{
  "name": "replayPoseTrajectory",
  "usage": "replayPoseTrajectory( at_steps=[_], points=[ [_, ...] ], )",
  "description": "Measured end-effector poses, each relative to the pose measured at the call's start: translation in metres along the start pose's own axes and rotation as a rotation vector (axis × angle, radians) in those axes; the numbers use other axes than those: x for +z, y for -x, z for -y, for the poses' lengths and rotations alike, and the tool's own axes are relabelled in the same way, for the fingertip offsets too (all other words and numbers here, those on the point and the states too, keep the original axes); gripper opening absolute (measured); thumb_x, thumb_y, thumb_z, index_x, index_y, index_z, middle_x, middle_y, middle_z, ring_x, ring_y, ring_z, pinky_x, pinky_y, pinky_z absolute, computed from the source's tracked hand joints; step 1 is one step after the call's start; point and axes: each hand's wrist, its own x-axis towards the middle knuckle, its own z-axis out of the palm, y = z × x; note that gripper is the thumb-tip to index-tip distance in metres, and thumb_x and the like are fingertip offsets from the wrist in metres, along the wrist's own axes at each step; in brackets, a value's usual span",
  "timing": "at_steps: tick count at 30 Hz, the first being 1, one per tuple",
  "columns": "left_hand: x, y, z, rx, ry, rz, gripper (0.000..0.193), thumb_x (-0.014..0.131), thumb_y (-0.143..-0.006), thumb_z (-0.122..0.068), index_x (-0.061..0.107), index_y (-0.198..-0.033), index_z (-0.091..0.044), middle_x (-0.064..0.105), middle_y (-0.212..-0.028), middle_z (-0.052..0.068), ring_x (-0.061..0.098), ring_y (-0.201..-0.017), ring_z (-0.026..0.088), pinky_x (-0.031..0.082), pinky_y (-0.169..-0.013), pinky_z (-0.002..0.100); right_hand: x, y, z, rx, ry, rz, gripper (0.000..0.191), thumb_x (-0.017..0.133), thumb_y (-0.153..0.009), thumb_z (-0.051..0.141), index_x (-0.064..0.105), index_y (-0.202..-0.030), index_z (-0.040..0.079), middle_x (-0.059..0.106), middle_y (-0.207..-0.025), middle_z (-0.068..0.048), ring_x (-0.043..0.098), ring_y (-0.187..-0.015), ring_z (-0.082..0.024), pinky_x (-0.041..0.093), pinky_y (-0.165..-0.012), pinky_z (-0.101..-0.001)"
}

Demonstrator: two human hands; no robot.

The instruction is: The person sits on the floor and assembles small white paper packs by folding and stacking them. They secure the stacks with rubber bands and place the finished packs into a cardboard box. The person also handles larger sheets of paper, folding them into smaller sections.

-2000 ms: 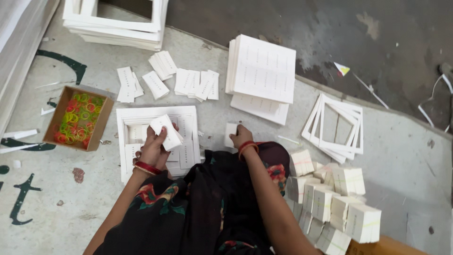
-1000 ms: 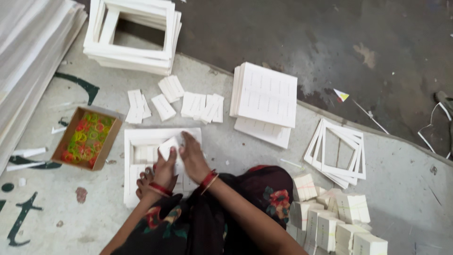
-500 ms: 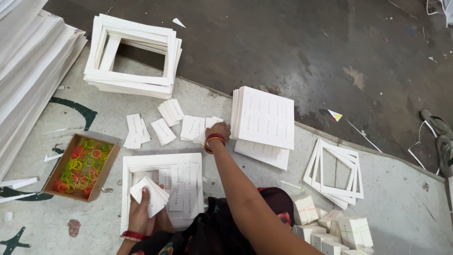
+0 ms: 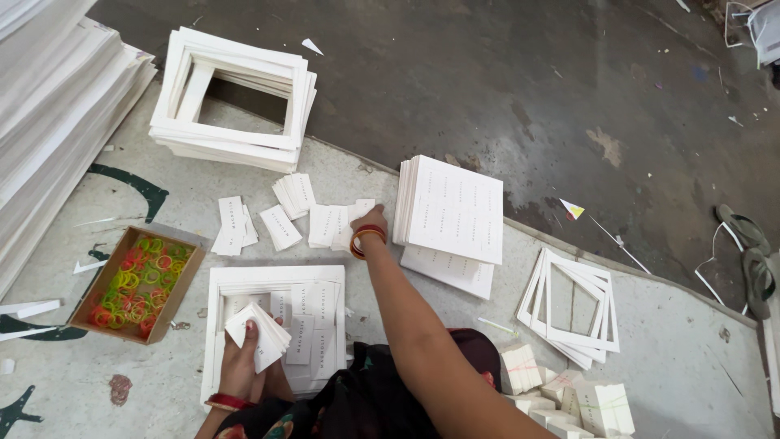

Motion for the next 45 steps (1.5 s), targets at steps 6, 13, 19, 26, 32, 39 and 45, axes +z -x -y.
replayPoseTrajectory(
  at_steps=[6, 13, 19, 26, 32, 39, 45],
  points=[
    [-0.007, 0.004, -0.005, -0.003, 0.012, 0.014, 0.057, 0.051, -0.103, -0.035, 0.040, -0.145, 0.001, 0.065, -0.121, 0.025, 0.065, -0.110, 0.033, 0.055, -0.090, 0.047, -0.034, 0.016, -0.031, -0.387, 0.258, -0.138, 0.038, 0.065, -0.095, 0.011, 0.055, -0.131, 0.003, 0.071, -0.112, -0.019, 0.069, -0.106, -0.040, 0.056, -0.088, -0.0499],
    [-0.007, 0.004, -0.011, 0.021, 0.025, 0.004, 0.058, 0.050, -0.101, -0.035, 0.035, -0.148, -0.005, 0.063, -0.121, 0.017, 0.064, -0.115, 0.029, 0.053, -0.094, 0.046, -0.005, 0.059, -0.100, -0.744, 0.615, -0.391, 0.039, 0.059, -0.089, 0.006, 0.055, -0.128, 0.003, 0.065, -0.118, -0.019, 0.065, -0.105, -0.035, 0.053, -0.091, -0.0474],
    [-0.006, 0.006, -0.009, 0.025, 0.002, 0.031, 0.051, 0.051, -0.102, -0.033, 0.041, -0.142, -0.003, 0.064, -0.117, 0.021, 0.065, -0.110, 0.030, 0.055, -0.091, 0.046, 0.001, 0.030, -0.100, -0.448, 0.053, -0.115, 0.040, 0.059, -0.091, 0.002, 0.055, -0.131, -0.005, 0.064, -0.122, -0.026, 0.065, -0.106, -0.042, 0.054, -0.091, -0.0444],
    [-0.008, -0.018, 0.000, 0.074, 0.074, 0.083, 0.047, 0.050, -0.103, -0.029, 0.045, -0.143, -0.005, 0.063, -0.123, 0.017, 0.066, -0.109, 0.027, 0.055, -0.094, 0.044, -0.012, 0.051, -0.017, -0.204, -1.072, 0.712, 0.042, 0.059, -0.101, 0.008, 0.056, -0.138, -0.010, 0.070, -0.117, -0.015, 0.067, -0.102, -0.026, 0.054, -0.087, -0.0388],
    [-0.011, -0.068, 0.002, 0.322, -0.191, -0.059, 0.061, 0.044, -0.104, -0.047, 0.037, -0.147, -0.005, 0.063, -0.128, 0.017, 0.065, -0.114, 0.024, 0.055, -0.094, 0.037, -0.019, 0.210, -0.016, -0.813, -0.720, 0.597, 0.041, 0.055, -0.103, 0.008, 0.049, -0.142, -0.001, 0.064, -0.131, -0.014, 0.060, -0.123, -0.025, 0.047, -0.105, -0.0342],
    [0.023, -0.061, 0.004, 0.442, -0.260, 0.069, 0.061, 0.058, -0.101, -0.029, 0.031, -0.149, -0.004, 0.057, -0.130, 0.014, 0.058, -0.116, 0.020, 0.052, -0.095, 0.033, -0.017, 0.263, -0.027, -0.928, -0.382, 0.282, 0.041, 0.059, -0.101, 0.008, 0.056, -0.141, 0.003, 0.060, -0.126, -0.020, 0.062, -0.116, -0.033, 0.051, -0.099, -0.0386],
    [0.053, -0.041, -0.013, 0.369, -0.330, 0.338, 0.069, 0.071, -0.085, 0.002, 0.030, -0.140, -0.009, 0.059, -0.122, 0.014, 0.065, -0.107, 0.024, 0.058, -0.088, 0.035, -0.012, 0.226, -0.067, -1.052, -0.410, 0.164, 0.066, 0.066, -0.092, 0.003, 0.039, -0.152, 0.003, 0.056, -0.139, -0.016, 0.057, -0.124, -0.036, 0.046, -0.106, -0.0445]
  ],
)
